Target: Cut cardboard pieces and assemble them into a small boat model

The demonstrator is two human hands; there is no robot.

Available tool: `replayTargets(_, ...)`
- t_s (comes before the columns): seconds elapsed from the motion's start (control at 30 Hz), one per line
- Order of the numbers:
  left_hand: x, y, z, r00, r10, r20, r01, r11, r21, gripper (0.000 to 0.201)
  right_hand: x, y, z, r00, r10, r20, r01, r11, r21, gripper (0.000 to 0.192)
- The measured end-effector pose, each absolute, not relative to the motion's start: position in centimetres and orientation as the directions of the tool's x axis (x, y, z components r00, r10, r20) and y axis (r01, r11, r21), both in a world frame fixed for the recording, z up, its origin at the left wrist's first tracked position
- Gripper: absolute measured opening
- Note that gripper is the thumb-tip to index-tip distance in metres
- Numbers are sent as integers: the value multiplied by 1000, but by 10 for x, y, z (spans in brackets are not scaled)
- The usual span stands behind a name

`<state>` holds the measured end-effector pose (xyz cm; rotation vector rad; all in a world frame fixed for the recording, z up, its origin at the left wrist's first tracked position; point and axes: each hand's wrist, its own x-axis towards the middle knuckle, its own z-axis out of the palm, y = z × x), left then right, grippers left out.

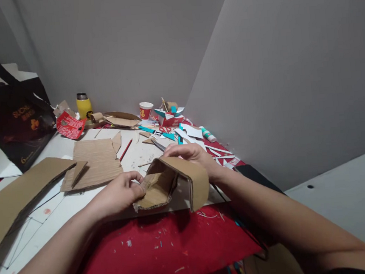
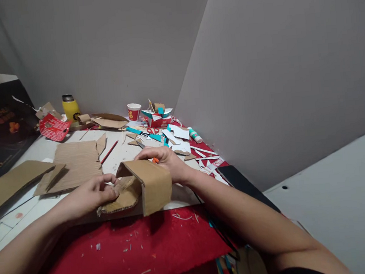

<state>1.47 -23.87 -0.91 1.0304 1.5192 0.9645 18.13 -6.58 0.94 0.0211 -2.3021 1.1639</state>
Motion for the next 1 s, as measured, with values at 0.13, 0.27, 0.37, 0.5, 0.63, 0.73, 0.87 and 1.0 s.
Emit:
replayTargets(0.13,15,-240,-7,-113,931,-348,21,353,935,24,180,-64,8,-854,276,440,-191,622,-760,15)
replayTargets(0.27,14,-241,-3,-178,913,-368,39,380,924,22,184,-62,12,-892,264,368,-136,618,-774,8)
replayTargets(0.37,10,-242,4,-207,911,-358,-22,361,932,24,188,-63,13,-946,213,246,-90,556,-826,11)
replayTargets(0.5,4,-241,16,-241,889,-388,-316,306,898,39,188,-66,8,-900,324,291,-65,561,-826,12)
replayTargets(0.63,1,-239,21,-321,885,-339,-558,113,822,40,183,-71,0,-741,465,484,-122,616,-778,11)
replayTargets(0.73,6,-237,19,-412,888,-207,-595,-90,799,34,177,-73,-5,-624,554,551,-155,604,-782,12)
replayTargets(0.87,24,-235,10,-521,846,-117,-459,-162,873,40,173,-76,-7,-563,630,534,-171,544,-822,11)
replayTargets(1.0,38,-233,0,-557,830,-34,-256,-133,957,49,174,-83,-5,-642,611,463,-201,449,-871,11)
